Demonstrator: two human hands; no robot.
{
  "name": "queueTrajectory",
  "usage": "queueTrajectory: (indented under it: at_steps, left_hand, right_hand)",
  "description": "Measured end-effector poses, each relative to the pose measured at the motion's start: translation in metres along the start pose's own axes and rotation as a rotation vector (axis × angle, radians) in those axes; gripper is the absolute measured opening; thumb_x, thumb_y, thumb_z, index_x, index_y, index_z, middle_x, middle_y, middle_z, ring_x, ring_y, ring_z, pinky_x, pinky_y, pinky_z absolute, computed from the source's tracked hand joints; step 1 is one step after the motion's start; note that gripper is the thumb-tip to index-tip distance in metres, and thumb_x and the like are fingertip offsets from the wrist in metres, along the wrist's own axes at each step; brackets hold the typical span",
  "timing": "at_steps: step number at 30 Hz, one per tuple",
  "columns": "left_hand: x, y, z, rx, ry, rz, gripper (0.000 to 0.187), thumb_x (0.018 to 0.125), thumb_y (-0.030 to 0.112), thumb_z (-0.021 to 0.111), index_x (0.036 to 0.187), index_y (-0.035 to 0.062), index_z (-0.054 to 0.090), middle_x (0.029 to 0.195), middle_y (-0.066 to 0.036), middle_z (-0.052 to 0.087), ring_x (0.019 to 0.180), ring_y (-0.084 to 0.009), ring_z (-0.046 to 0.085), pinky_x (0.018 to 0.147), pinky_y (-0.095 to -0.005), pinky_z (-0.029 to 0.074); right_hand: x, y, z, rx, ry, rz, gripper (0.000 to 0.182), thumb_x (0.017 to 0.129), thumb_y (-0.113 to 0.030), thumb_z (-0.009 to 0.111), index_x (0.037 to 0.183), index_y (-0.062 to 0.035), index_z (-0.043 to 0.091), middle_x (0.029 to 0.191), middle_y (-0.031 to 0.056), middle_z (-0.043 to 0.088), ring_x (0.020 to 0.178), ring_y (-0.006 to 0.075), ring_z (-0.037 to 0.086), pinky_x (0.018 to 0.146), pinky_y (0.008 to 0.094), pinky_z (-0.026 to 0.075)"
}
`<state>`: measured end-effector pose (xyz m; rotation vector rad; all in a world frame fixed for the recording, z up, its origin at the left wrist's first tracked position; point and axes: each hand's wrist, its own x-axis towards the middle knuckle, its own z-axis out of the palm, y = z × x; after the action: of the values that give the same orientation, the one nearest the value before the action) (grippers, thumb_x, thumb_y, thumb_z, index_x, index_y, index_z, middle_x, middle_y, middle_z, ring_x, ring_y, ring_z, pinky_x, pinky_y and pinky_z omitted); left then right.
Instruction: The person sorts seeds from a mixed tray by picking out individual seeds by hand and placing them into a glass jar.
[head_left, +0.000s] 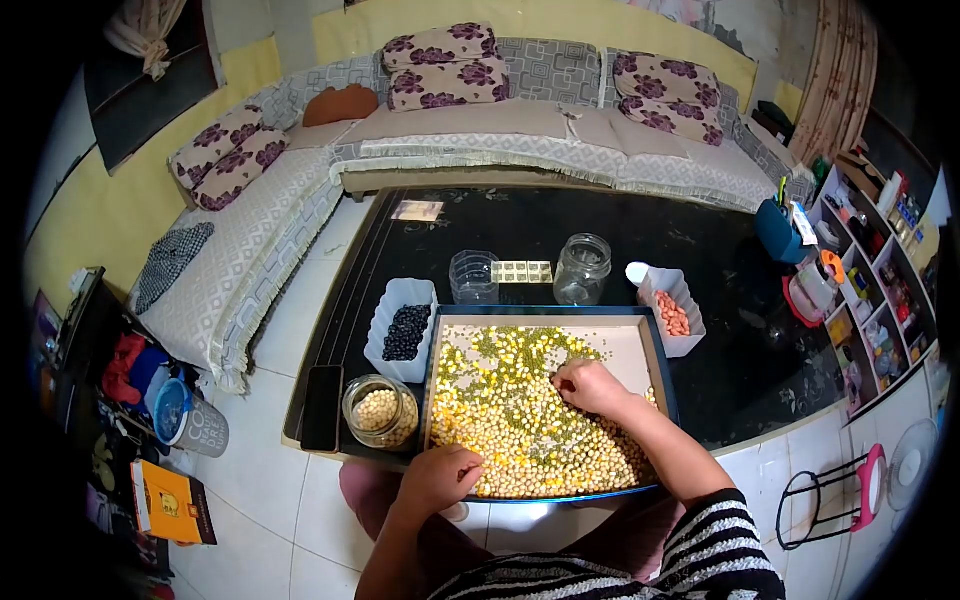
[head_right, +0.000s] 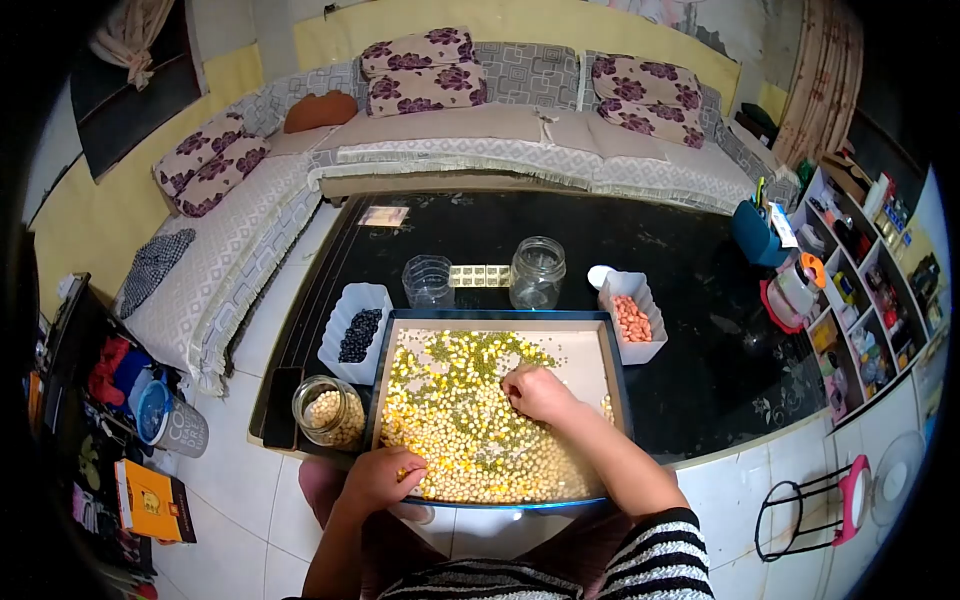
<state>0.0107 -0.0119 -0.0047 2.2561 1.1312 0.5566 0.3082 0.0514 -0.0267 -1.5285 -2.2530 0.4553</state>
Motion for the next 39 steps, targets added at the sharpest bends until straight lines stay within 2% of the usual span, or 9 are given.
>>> queueTrajectory:
  at_steps: [11, 15, 18, 22, 24, 28, 34, 38, 39]
  left_hand:
    - [0.000, 0.002, -0.001, -0.027, 0.016, 0.004, 0.013, 0.076, 0.020, 0.063, 0.083, 0.0089, 0.064, 0.078, -0.007, 0.062, 0.072, -0.0250, 0.061, 0.061, -0.0332, 0.048]
    - [-0.002, -0.005, 0.004, -0.079, 0.053, 0.032, 0.012, 0.076, 0.019, 0.062, 0.082, 0.0079, 0.064, 0.077, -0.008, 0.061, 0.070, -0.0261, 0.060, 0.062, -0.0346, 0.048]
    - [0.000, -0.001, 0.001, -0.077, 0.053, 0.041, 0.012, 0.076, 0.019, 0.062, 0.081, 0.0075, 0.063, 0.077, -0.009, 0.061, 0.071, -0.0275, 0.059, 0.063, -0.0368, 0.048]
    - [0.000, -0.002, 0.002, -0.090, 0.029, 0.039, 0.014, 0.077, 0.020, 0.061, 0.081, 0.0070, 0.063, 0.077, -0.009, 0.061, 0.072, -0.0276, 0.059, 0.064, -0.0373, 0.048]
    - [0.000, -0.002, 0.003, -0.064, 0.042, 0.046, 0.014, 0.077, 0.020, 0.061, 0.081, 0.0068, 0.063, 0.078, -0.009, 0.061, 0.072, -0.0276, 0.060, 0.064, -0.0376, 0.048]
    - [0.000, -0.005, 0.004, -0.052, 0.046, 0.083, 0.014, 0.076, 0.018, 0.063, 0.084, 0.0074, 0.064, 0.080, -0.009, 0.063, 0.070, -0.0269, 0.061, 0.063, -0.0344, 0.049]
    - [-0.001, -0.003, 0.004, -0.055, 0.039, 0.045, 0.013, 0.075, 0.019, 0.062, 0.084, 0.0094, 0.063, 0.077, -0.008, 0.060, 0.070, -0.0277, 0.059, 0.061, -0.0376, 0.047]
    - [0.001, -0.002, 0.002, -0.016, -0.002, 0.021, 0.012, 0.076, 0.017, 0.063, 0.084, 0.0091, 0.064, 0.078, -0.007, 0.062, 0.070, -0.0248, 0.062, 0.062, -0.0331, 0.049]
    - [0.001, -0.001, 0.001, -0.024, -0.005, 0.008, 0.012, 0.076, 0.018, 0.063, 0.083, 0.0091, 0.064, 0.077, -0.007, 0.062, 0.070, -0.0248, 0.062, 0.062, -0.0326, 0.049]
  right_hand:
    - [0.013, -0.009, -0.005, -0.200, -0.204, 0.100, 0.015, 0.067, -0.012, 0.059, 0.080, -0.0060, 0.061, 0.075, 0.0153, 0.062, 0.073, 0.0316, 0.061, 0.068, 0.0404, 0.049]
    - [0.019, -0.015, -0.010, -0.194, -0.199, 0.029, 0.012, 0.067, -0.011, 0.060, 0.078, -0.0064, 0.062, 0.074, 0.0133, 0.063, 0.070, 0.0297, 0.061, 0.067, 0.0376, 0.049]
    - [0.031, -0.050, -0.033, -0.032, -0.063, 0.026, 0.009, 0.068, -0.009, 0.058, 0.075, -0.0053, 0.062, 0.069, 0.0140, 0.061, 0.065, 0.0299, 0.061, 0.064, 0.0375, 0.050]
    - [0.066, -0.137, -0.043, 0.210, 0.080, -0.216, 0.005, 0.070, -0.006, 0.060, 0.075, -0.0041, 0.060, 0.066, 0.0088, 0.060, 0.060, 0.0203, 0.060, 0.058, 0.0294, 0.049]
    - [0.080, -0.171, -0.036, 0.250, 0.134, -0.392, 0.006, 0.070, -0.005, 0.059, 0.076, -0.0040, 0.059, 0.068, 0.0097, 0.059, 0.063, 0.0218, 0.060, 0.060, 0.0313, 0.050]
    - [0.104, -0.201, 0.005, 0.262, 0.066, -0.516, 0.011, 0.070, -0.007, 0.056, 0.080, -0.0043, 0.058, 0.079, 0.0128, 0.059, 0.074, 0.0308, 0.059, 0.068, 0.0378, 0.049]
    - [0.086, -0.187, 0.005, 0.334, 0.143, -0.433, 0.013, 0.073, -0.007, 0.056, 0.085, -0.0041, 0.060, 0.085, 0.0122, 0.058, 0.079, 0.0307, 0.059, 0.072, 0.0379, 0.049]
    - [0.061, -0.115, -0.009, 0.238, 0.133, -0.227, 0.008, 0.074, -0.007, 0.060, 0.081, -0.0045, 0.063, 0.085, 0.0111, 0.062, 0.080, 0.0243, 0.061, 0.074, 0.0337, 0.050]
    - [0.055, -0.088, -0.008, 0.206, 0.146, -0.169, 0.009, 0.072, -0.007, 0.059, 0.081, -0.0047, 0.061, 0.081, 0.0124, 0.061, 0.077, 0.0280, 0.060, 0.072, 0.0371, 0.048]
